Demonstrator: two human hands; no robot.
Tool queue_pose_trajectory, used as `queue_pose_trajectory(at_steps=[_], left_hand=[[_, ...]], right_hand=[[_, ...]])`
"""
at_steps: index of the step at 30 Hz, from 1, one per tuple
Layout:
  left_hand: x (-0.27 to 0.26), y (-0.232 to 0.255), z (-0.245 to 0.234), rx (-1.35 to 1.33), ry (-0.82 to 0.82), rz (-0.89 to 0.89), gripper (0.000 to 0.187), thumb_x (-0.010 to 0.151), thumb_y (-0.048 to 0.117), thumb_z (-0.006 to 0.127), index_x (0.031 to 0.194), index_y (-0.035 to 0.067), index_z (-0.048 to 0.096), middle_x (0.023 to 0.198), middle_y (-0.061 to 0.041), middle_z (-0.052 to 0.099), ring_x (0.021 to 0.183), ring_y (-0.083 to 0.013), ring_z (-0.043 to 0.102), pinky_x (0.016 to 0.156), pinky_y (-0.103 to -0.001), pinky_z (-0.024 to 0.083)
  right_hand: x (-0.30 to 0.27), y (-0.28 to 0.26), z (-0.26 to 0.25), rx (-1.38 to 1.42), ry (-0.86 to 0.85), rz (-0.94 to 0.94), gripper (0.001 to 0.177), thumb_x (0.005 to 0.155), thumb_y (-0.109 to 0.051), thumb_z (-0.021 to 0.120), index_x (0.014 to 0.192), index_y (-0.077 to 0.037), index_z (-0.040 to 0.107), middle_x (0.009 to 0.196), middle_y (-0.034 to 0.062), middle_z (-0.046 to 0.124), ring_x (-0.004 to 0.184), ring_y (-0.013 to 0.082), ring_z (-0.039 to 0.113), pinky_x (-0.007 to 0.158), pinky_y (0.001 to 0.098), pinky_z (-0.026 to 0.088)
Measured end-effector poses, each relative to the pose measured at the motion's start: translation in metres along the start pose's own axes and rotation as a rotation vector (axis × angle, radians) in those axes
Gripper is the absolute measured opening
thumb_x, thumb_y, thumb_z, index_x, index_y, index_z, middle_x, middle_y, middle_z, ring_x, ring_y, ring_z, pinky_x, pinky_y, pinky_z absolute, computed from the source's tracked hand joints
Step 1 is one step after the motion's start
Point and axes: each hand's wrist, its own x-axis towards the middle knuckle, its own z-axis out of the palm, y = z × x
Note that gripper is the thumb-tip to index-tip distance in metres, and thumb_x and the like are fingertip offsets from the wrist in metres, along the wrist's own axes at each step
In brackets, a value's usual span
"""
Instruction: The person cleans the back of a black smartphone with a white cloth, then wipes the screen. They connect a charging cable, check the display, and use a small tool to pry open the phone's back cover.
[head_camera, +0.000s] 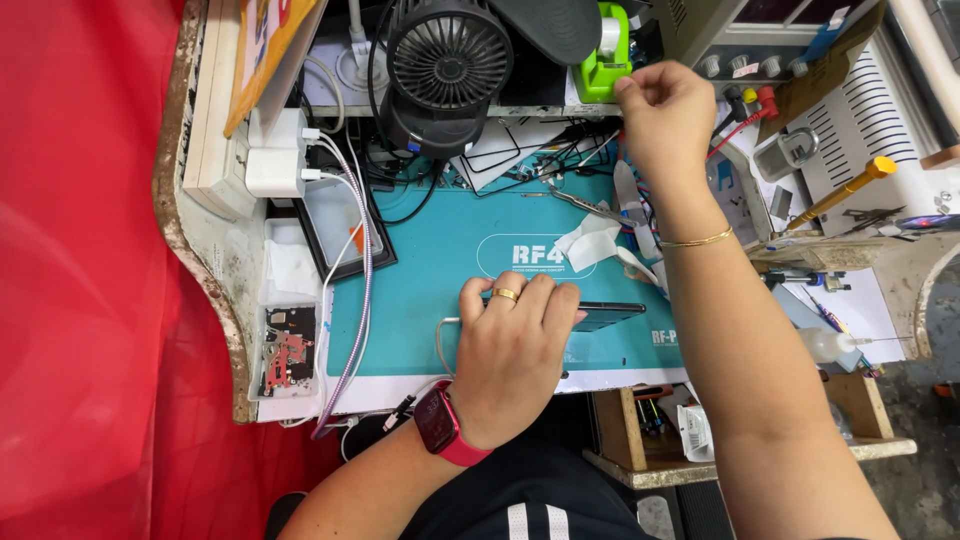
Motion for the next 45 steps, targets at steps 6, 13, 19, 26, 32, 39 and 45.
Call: queue_pose_trajectory(at_steps=[6, 13, 19, 26, 32, 39, 45], left_hand=[[0.001, -0.005, 0.006, -0.012, -0.004, 0.013, 0.013, 0.106, 0.019, 0.059, 0.117, 0.014, 0.062, 0.095, 0.0, 0.063, 0.093, -0.0253, 0.06, 0.093, -0.047, 0.041], [0.011, -0.007, 0.003, -0.092, -0.059, 0.005, 0.017, 0.092, 0.018, 0.064, 0.108, 0.013, 0.067, 0.097, -0.005, 0.06, 0.092, -0.0294, 0.057, 0.095, -0.052, 0.039], [0.014, -0.005, 0.001, -0.128, -0.035, -0.026, 0.036, 0.083, 0.031, 0.065, 0.111, 0.008, 0.063, 0.1, -0.008, 0.06, 0.096, -0.0305, 0.056, 0.095, -0.055, 0.039], [0.01, -0.004, 0.012, -0.14, 0.031, -0.046, 0.056, 0.091, 0.053, 0.07, 0.117, 0.004, 0.065, 0.11, -0.011, 0.068, 0.099, -0.0345, 0.058, 0.096, -0.055, 0.04], [0.012, -0.001, 0.019, -0.131, 0.069, -0.088, 0.039, 0.093, 0.047, 0.071, 0.107, 0.01, 0.068, 0.098, -0.008, 0.066, 0.096, -0.0333, 0.057, 0.095, -0.054, 0.039], [0.012, -0.001, 0.024, -0.121, 0.075, -0.11, 0.03, 0.097, 0.041, 0.065, 0.102, 0.013, 0.069, 0.102, -0.007, 0.067, 0.095, -0.0319, 0.056, 0.094, -0.053, 0.038], [0.011, 0.002, 0.031, -0.084, 0.182, -0.113, 0.021, 0.101, 0.036, 0.066, 0.098, 0.016, 0.07, 0.093, -0.007, 0.066, 0.093, -0.0302, 0.057, 0.089, -0.05, 0.039]], right_hand=[[-0.03, -0.038, -0.076, -0.285, -0.228, -0.51, 0.008, 0.107, 0.003, 0.067, 0.103, -0.004, 0.066, 0.109, 0.0141, 0.061, 0.097, 0.0273, 0.057, 0.085, 0.0423, 0.045], [-0.094, -0.104, -0.15, -0.458, -0.611, -0.797, 0.03, 0.089, 0.018, 0.055, 0.102, -0.005, 0.068, 0.093, 0.0056, 0.072, 0.082, 0.0248, 0.069, 0.076, 0.0381, 0.055], [-0.111, -0.123, -0.142, -0.998, -0.789, -1.204, 0.061, 0.092, -0.006, 0.054, 0.153, -0.009, 0.048, 0.087, 0.002, 0.068, 0.093, 0.0247, 0.058, 0.085, 0.0382, 0.051], [-0.109, -0.139, -0.128, -1.184, -0.805, -1.441, 0.069, 0.095, -0.026, 0.055, 0.161, -0.015, 0.035, 0.095, -0.0112, 0.068, 0.098, 0.0219, 0.057, 0.088, 0.0374, 0.049], [-0.107, -0.144, -0.121, -1.157, -0.796, -1.53, 0.071, 0.095, -0.025, 0.056, 0.162, -0.014, 0.035, 0.088, -0.0146, 0.067, 0.101, 0.0219, 0.056, 0.092, 0.0396, 0.048], [-0.106, -0.147, -0.116, -1.142, -0.776, -1.556, 0.066, 0.097, -0.025, 0.056, 0.16, -0.017, 0.037, 0.088, -0.0134, 0.067, 0.096, 0.0213, 0.055, 0.092, 0.0398, 0.048], [-0.105, -0.147, -0.116, -1.212, -0.806, -1.565, 0.074, 0.094, -0.026, 0.057, 0.163, -0.015, 0.034, 0.082, -0.0144, 0.065, 0.1, 0.022, 0.055, 0.094, 0.0399, 0.048]])
